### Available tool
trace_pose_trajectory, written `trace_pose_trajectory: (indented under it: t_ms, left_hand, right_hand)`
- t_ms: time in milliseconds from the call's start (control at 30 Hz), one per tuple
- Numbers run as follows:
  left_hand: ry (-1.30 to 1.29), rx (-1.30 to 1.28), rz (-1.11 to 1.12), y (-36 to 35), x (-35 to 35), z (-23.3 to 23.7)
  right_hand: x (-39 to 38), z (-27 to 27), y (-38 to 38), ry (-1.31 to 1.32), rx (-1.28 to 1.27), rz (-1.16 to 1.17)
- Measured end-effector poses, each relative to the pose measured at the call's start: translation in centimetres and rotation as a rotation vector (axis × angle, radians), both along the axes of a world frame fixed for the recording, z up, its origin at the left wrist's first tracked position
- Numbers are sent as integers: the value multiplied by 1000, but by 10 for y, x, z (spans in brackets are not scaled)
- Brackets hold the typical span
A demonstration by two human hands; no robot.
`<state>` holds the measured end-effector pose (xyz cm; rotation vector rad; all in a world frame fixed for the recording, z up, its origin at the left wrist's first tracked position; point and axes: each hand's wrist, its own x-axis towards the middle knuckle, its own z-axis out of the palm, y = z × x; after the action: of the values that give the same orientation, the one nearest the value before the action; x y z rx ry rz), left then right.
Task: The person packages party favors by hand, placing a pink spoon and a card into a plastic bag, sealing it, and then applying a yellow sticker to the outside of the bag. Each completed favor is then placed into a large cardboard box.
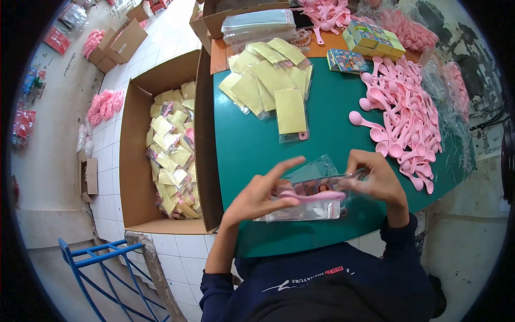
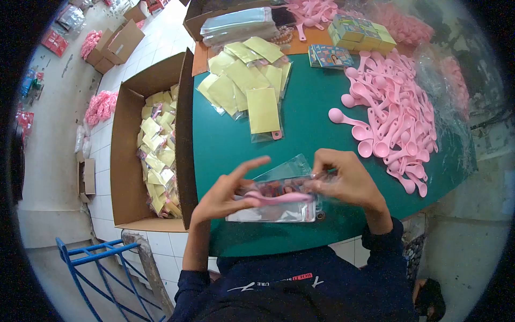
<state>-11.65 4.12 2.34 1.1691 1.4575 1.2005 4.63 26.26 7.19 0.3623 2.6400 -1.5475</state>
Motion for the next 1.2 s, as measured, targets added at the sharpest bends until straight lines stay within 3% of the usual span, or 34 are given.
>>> trace_pose_trajectory:
  t_ms: [100,133,233,433,533,633,667,767,800,900,1033,1100,1200]
  left_hand:
    - [-245,14,207,-7,6,-8]
    - [-255,-26,206,-8,6,-6]
    - [-185,-73,229,-8,11,4]
    - [-285,-59,159,-17,15,4]
    - [97,-37,347,-18,21,-2]
    - [-147,-25,498,-22,38,-16]
    - [-342,-92,409,-24,45,-10]
    - [-551,-109,456,-34,60,-20]
    - [-601,-111,457,-35,61,-23]
    - [-715,-110,440,-40,65,-29]
    - [-709,-126,415,-45,73,-27]
    - [-698,-139,477,-51,77,-21]
    - [-455,-179,527,-67,86,-19]
  right_hand:
    - [8,-15,-3,-13,-213,-56]
    - [7,-14,-12,-34,-376,-115]
    - [10,-11,-16,-174,-387,-153]
    - [17,-33,-17,89,-533,-145]
    - [15,-27,-22,104,-342,-209]
    - [1,-8,-39,254,-74,-230]
    - [-1,-1,-41,194,-27,-41]
    - [-1,0,-57,158,46,356]
    - [2,-6,-59,123,-39,498]
    - [-7,-18,-71,169,131,399]
    - [-15,-46,-84,142,686,281]
    - [-16,-48,-83,130,691,248]
    - [-16,-52,-84,115,711,231]
